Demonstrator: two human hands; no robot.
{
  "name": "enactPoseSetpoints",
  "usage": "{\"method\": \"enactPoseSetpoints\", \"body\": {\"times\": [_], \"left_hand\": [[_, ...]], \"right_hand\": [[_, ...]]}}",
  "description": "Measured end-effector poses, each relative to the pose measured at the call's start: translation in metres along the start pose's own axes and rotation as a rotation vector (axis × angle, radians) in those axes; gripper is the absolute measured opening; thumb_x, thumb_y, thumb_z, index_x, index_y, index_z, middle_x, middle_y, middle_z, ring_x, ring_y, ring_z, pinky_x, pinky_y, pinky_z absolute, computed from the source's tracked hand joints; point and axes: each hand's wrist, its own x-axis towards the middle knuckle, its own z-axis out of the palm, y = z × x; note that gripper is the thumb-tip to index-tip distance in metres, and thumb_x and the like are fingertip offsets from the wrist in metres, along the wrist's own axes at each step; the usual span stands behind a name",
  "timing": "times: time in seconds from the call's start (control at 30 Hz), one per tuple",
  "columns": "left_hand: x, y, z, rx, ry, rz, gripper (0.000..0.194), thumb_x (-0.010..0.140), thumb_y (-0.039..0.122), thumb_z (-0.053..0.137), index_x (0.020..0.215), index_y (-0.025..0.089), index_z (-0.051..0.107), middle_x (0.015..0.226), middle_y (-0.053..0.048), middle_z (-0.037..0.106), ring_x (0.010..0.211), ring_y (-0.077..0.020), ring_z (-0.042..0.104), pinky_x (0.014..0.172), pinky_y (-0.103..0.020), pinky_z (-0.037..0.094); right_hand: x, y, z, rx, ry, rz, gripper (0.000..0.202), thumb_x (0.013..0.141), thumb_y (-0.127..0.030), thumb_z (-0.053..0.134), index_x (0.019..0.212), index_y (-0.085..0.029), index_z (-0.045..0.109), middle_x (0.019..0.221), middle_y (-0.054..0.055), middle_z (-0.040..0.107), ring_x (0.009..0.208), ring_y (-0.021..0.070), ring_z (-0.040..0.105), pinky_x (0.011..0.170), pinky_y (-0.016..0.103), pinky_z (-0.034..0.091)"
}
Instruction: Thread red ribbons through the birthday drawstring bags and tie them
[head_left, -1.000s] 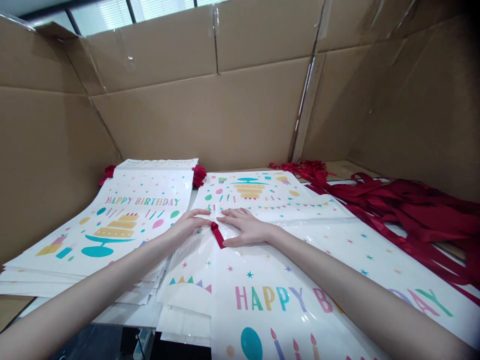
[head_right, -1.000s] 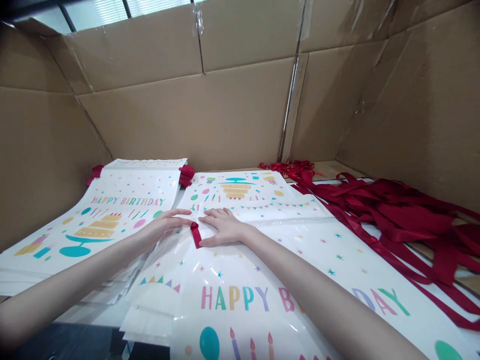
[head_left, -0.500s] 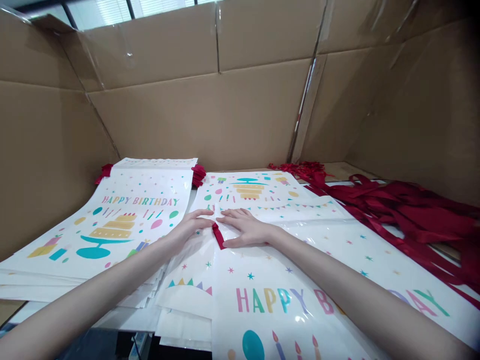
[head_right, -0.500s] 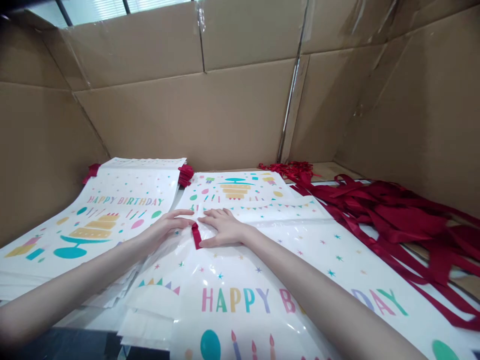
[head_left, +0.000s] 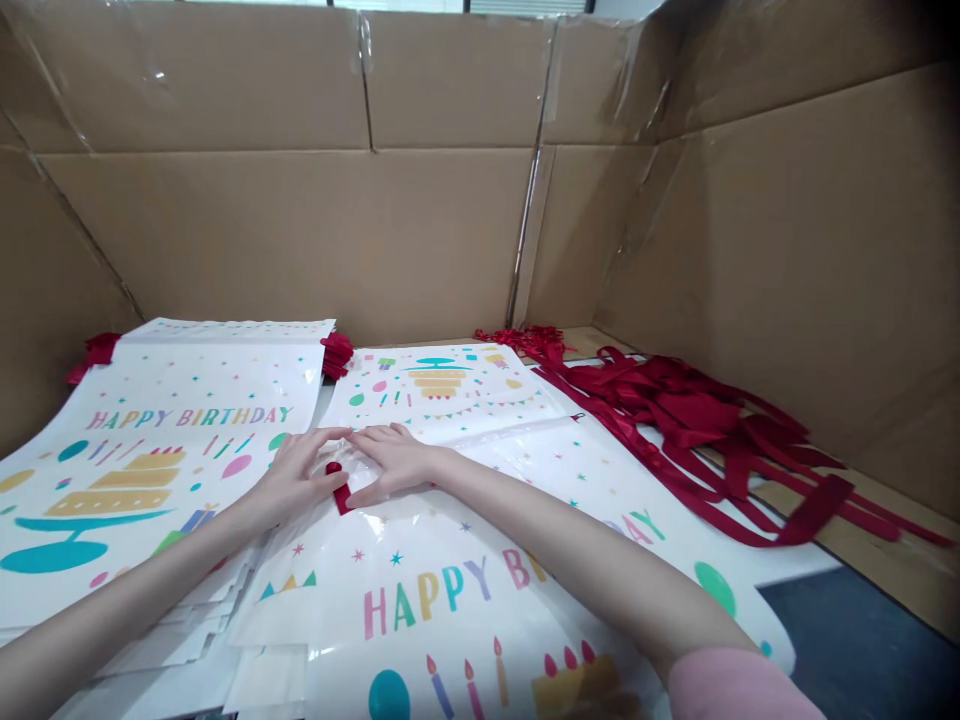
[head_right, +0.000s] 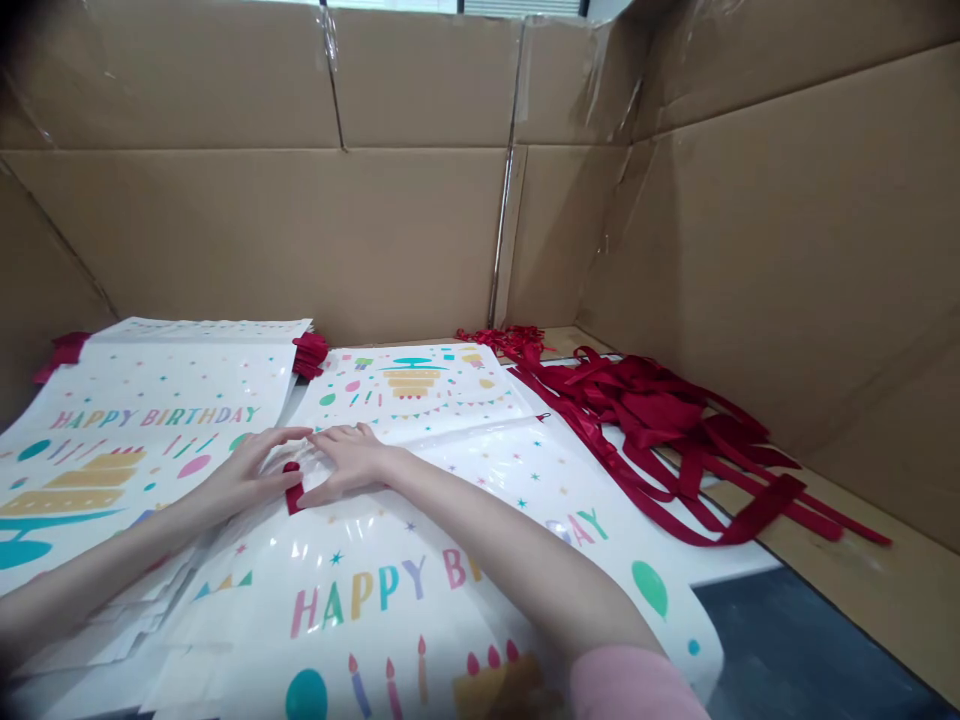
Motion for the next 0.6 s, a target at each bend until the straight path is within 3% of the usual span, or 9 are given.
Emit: {"method": "enactPoseSetpoints", "body": {"times": [0.13,0.2,0.4,0.6], "left_hand": [[-0.011,-0.010,-0.011,0.217,-0.035,0.094,0.059,0.080,0.043,0.054,0.135,0.031,0.037,0.136,-0.003,0.047,0.126,-0.0304,0.037,0.109,-0.056,0.004],[-0.014,-0.014,-0.015,0.230,-0.073,0.101,0.063,0.081,0.045,0.054,0.139,0.032,0.031,0.140,-0.004,0.043,0.128,-0.0303,0.035,0.109,-0.057,-0.002],[-0.018,-0.010,-0.027,0.213,-0.269,0.167,0.072,0.088,0.049,0.044,0.147,0.033,0.006,0.143,-0.005,0.041,0.130,-0.0255,0.039,0.111,-0.052,-0.002],[-0.023,-0.012,-0.034,0.265,-0.318,0.215,0.074,0.090,0.051,0.041,0.147,0.030,-0.002,0.144,-0.007,0.039,0.132,-0.0258,0.036,0.109,-0.055,-0.007]], "right_hand": [[0.012,-0.014,0.005,0.015,0.012,0.011,0.098,0.064,-0.070,0.060,0.139,-0.011,0.033,0.139,0.019,0.038,0.132,0.0318,0.028,0.108,0.050,0.017],[0.015,-0.017,0.008,0.023,0.021,0.001,0.097,0.064,-0.069,0.060,0.138,-0.011,0.034,0.138,0.019,0.039,0.131,0.0320,0.029,0.108,0.050,0.017],[0.021,-0.016,0.014,0.057,0.042,-0.001,0.097,0.063,-0.069,0.061,0.138,-0.012,0.035,0.133,0.017,0.045,0.129,0.0343,0.032,0.106,0.052,0.019],[0.024,-0.019,0.018,0.059,0.057,0.006,0.096,0.061,-0.070,0.062,0.135,-0.013,0.038,0.131,0.017,0.047,0.128,0.0338,0.033,0.106,0.051,0.019]]}}
